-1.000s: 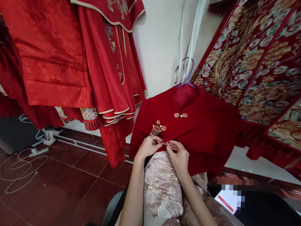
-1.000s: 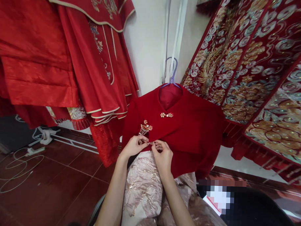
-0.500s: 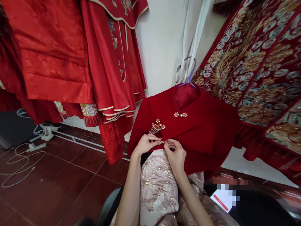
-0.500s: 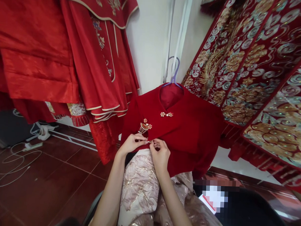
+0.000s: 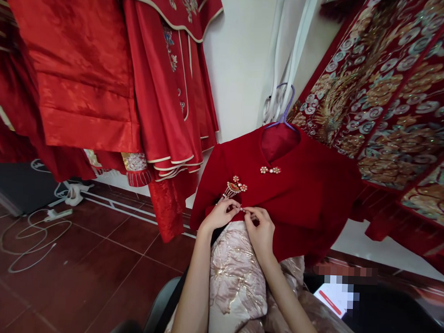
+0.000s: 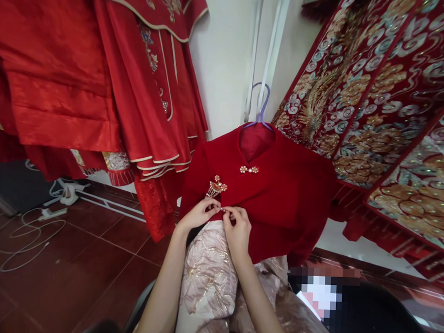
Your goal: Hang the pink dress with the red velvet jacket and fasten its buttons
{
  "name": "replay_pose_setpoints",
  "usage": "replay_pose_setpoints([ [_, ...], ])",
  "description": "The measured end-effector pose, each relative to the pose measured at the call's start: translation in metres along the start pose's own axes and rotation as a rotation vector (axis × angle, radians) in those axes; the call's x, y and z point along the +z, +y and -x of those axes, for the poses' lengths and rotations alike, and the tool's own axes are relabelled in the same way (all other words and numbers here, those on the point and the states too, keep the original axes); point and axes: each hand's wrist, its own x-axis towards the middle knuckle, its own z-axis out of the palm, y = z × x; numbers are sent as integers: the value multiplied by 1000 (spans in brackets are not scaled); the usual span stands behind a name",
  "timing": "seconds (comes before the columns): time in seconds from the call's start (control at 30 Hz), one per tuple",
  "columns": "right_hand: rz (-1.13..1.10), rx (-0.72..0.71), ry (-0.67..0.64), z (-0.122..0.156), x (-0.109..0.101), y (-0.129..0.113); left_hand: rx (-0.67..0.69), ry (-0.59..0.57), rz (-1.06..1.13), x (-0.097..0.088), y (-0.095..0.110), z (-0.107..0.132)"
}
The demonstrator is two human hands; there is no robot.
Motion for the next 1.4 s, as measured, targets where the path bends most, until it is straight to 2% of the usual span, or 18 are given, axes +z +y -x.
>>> replay_pose_setpoints([
  [0.2,73,34,-35,2,1,-1,-20,-2,-47,2,-3,-1],
  [0.37,145,40,-94,-4,3,-6,-39,-25,-148,0,2,2],
  [0.5,198,36,-151,-9,0,-4,-45,-30,-134,-2,6,4],
  [0.57,113,45,-218,-12,-6,1,-58,-3,-56,-1,4,5],
  [0.67,-189,139,-285,-16,-25,7,-102,97,123,-2,-1,5],
  [0.77,-403,258,-169,-21,-48,0,-130,272,192,-5,-3,2],
  [0.83,-436,267,-81,-24,-61,-10,-118,316,166,-7,-1,2],
  [0.93,-418,253,-18,-26,-68,-21,-107,203,77,-7,5,4],
  [1.03,-330,259,-55,-25,-65,-14,-113,97,25,-6,11,7],
  [1.2,-185,258,-269,-21,-52,9,-88,77,-19,-7,17,10],
  [1.4,-179,214,-274,-17,-38,11,-44,88,-148,-4,26,10],
])
